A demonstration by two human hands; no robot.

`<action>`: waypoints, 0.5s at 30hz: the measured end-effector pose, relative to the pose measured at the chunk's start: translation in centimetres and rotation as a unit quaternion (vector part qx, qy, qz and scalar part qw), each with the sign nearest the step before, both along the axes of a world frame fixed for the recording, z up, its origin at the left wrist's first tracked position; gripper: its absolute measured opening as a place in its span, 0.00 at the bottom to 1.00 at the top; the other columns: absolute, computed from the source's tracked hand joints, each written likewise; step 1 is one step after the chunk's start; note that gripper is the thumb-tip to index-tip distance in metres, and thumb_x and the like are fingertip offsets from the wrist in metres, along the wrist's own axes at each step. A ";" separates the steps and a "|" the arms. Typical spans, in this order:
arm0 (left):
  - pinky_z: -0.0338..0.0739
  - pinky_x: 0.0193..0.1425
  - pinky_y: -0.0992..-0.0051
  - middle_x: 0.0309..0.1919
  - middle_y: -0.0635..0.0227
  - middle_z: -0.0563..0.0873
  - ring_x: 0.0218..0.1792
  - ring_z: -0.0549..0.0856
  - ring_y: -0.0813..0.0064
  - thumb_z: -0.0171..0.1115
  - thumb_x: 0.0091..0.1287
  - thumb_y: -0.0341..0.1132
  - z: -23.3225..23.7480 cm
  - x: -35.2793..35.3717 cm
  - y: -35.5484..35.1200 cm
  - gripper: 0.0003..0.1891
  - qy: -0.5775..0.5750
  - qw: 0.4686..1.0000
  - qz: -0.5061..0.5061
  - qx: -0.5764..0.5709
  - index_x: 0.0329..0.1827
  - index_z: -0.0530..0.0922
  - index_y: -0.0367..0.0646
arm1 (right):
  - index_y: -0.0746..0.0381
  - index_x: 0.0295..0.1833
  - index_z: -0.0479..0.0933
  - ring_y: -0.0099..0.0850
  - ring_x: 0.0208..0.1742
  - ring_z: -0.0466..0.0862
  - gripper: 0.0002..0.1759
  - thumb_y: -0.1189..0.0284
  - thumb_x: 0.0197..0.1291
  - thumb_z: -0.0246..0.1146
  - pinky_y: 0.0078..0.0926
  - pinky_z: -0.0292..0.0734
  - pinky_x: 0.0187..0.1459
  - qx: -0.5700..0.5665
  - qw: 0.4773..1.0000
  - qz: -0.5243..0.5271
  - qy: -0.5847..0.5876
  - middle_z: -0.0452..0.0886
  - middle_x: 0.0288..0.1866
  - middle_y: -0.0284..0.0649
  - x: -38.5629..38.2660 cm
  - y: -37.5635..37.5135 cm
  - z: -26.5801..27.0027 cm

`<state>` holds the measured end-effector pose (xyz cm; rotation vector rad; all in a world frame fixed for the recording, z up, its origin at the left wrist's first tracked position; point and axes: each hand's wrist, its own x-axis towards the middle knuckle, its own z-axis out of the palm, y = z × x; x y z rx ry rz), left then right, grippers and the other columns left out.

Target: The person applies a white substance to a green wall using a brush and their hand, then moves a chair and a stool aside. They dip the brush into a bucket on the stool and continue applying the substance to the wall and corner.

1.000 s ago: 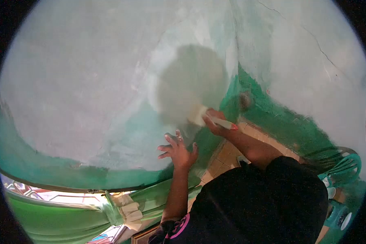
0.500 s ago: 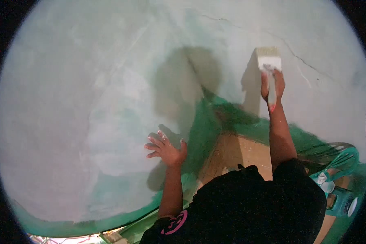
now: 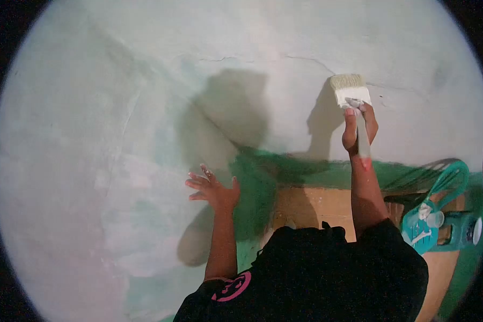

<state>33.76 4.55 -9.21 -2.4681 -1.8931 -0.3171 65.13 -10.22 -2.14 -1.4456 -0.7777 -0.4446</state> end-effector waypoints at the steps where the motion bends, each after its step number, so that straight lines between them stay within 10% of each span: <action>1: 0.27 0.57 0.25 0.69 0.36 0.31 0.67 0.29 0.29 0.63 0.49 0.56 0.0 0.7 0.8 0.57 -0.025 0.999 -0.027 0.025 0.73 0.35 0.42 | 0.68 0.42 0.76 0.36 0.32 0.79 0.11 0.72 0.57 0.57 0.27 0.73 0.36 0.000 1.000 -0.013 -0.005 0.78 0.32 0.48 0.5 -0.2 0.2; 4: 0.30 0.61 0.29 0.69 0.35 0.33 0.68 0.31 0.31 0.63 0.50 0.56 -0.4 4.0 2.4 0.57 -0.035 0.995 -0.085 0.036 0.73 0.35 0.42 | 0.69 0.41 0.76 0.43 0.32 0.80 0.11 0.72 0.56 0.59 0.30 0.74 0.35 -0.123 0.980 -0.051 -0.147 0.78 0.32 0.51 1.7 -1.3 -3.7; 8: 0.32 0.65 0.34 0.69 0.35 0.34 0.69 0.32 0.32 0.64 0.51 0.54 0.8 7.8 3.9 0.56 -0.080 0.983 -0.164 0.009 0.74 0.35 0.42 | 0.67 0.34 0.74 0.39 0.29 0.80 0.07 0.73 0.56 0.59 0.27 0.73 0.33 -0.122 0.992 0.028 0.022 0.77 0.28 0.48 -1.0 -3.1 -10.6; 15: 0.32 0.65 0.35 0.69 0.35 0.35 0.69 0.33 0.34 0.67 0.50 0.51 4.9 13.8 8.3 0.56 -0.164 0.926 -0.335 0.056 0.73 0.38 0.41 | 0.67 0.36 0.76 0.40 0.30 0.83 0.11 0.69 0.55 0.61 0.29 0.76 0.32 -0.120 0.986 -0.071 -0.095 0.80 0.29 0.49 -0.1 0.0 -1.0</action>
